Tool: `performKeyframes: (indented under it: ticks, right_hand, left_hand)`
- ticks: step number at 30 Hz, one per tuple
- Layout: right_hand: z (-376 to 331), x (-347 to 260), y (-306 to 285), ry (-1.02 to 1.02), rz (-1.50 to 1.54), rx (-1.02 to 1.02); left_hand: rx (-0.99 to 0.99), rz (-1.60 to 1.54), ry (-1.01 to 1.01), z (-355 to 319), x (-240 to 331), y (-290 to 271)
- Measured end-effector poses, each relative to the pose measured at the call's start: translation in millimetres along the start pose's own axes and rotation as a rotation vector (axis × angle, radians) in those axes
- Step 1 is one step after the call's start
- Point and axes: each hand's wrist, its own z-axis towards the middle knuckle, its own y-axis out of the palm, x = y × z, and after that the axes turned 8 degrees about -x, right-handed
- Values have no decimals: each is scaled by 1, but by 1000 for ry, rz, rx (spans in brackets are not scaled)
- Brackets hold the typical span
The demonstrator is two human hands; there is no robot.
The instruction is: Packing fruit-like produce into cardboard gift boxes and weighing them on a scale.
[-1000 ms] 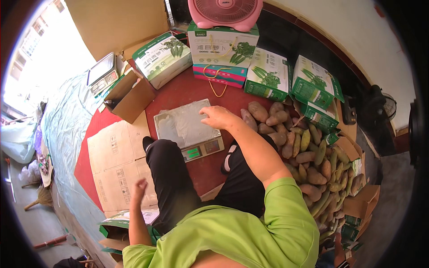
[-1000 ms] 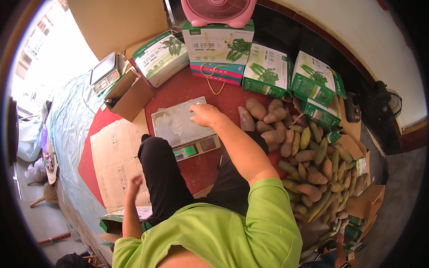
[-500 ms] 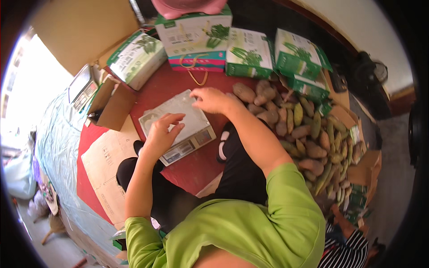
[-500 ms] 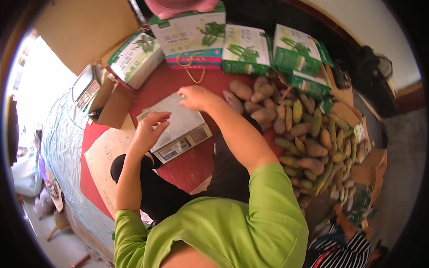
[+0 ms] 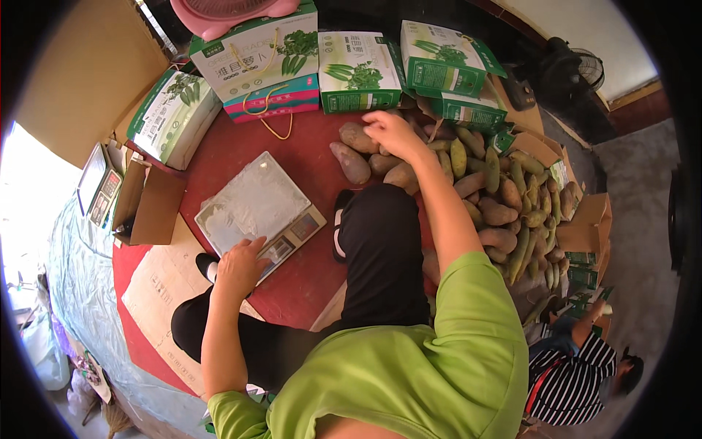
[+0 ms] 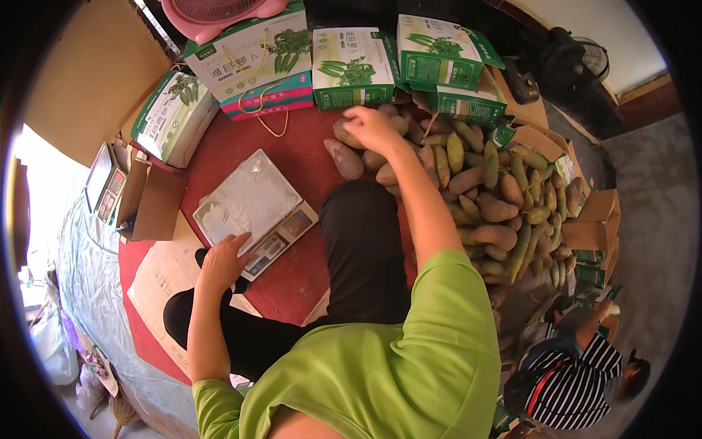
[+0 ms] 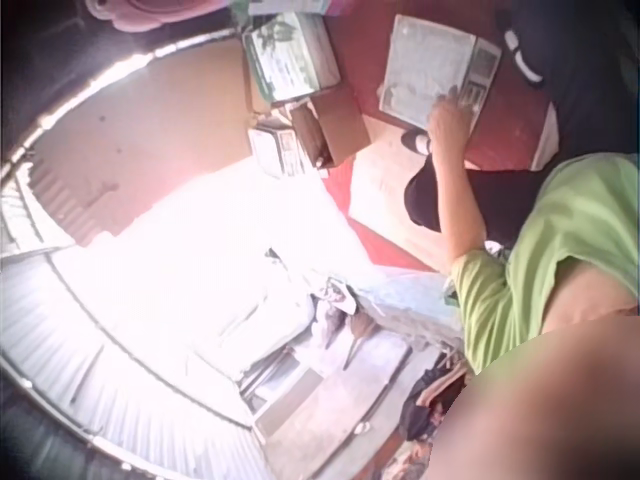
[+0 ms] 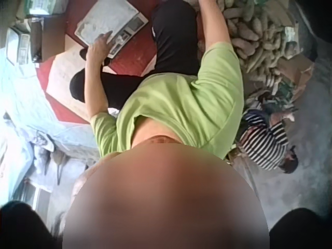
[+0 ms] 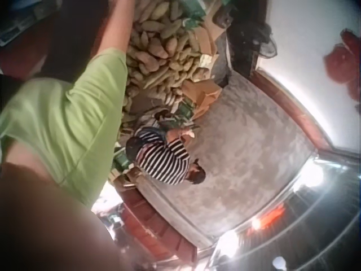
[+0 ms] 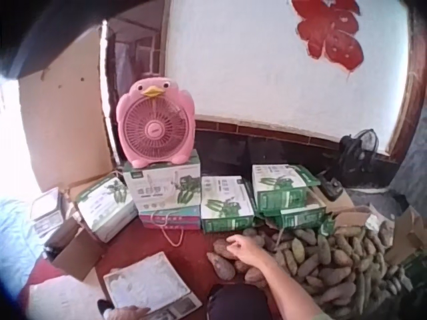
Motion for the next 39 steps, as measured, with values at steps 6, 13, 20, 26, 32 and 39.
performKeyframes:
  ticks: [6,13,20,26,32,39]
  right_hand:
    - [-21,104,-18,333,232,184]
    - [-19,184,-56,569,597,389]
    - [13,217,-130,550,703,706]
    - [44,226,-198,438,766,887]
    - [74,227,-229,352,781,957]
    - [101,237,-240,295,802,884]
  left_hand:
    - [-102,-41,-78,1,6,-6]
    - [-67,-44,-98,16,-8,-1]
    - [-157,-38,-170,29,-9,3]
    - [-212,-119,-236,31,-26,14]
    - [-321,-98,-343,39,-37,22]
    - [-327,-90,-353,46,-46,31]
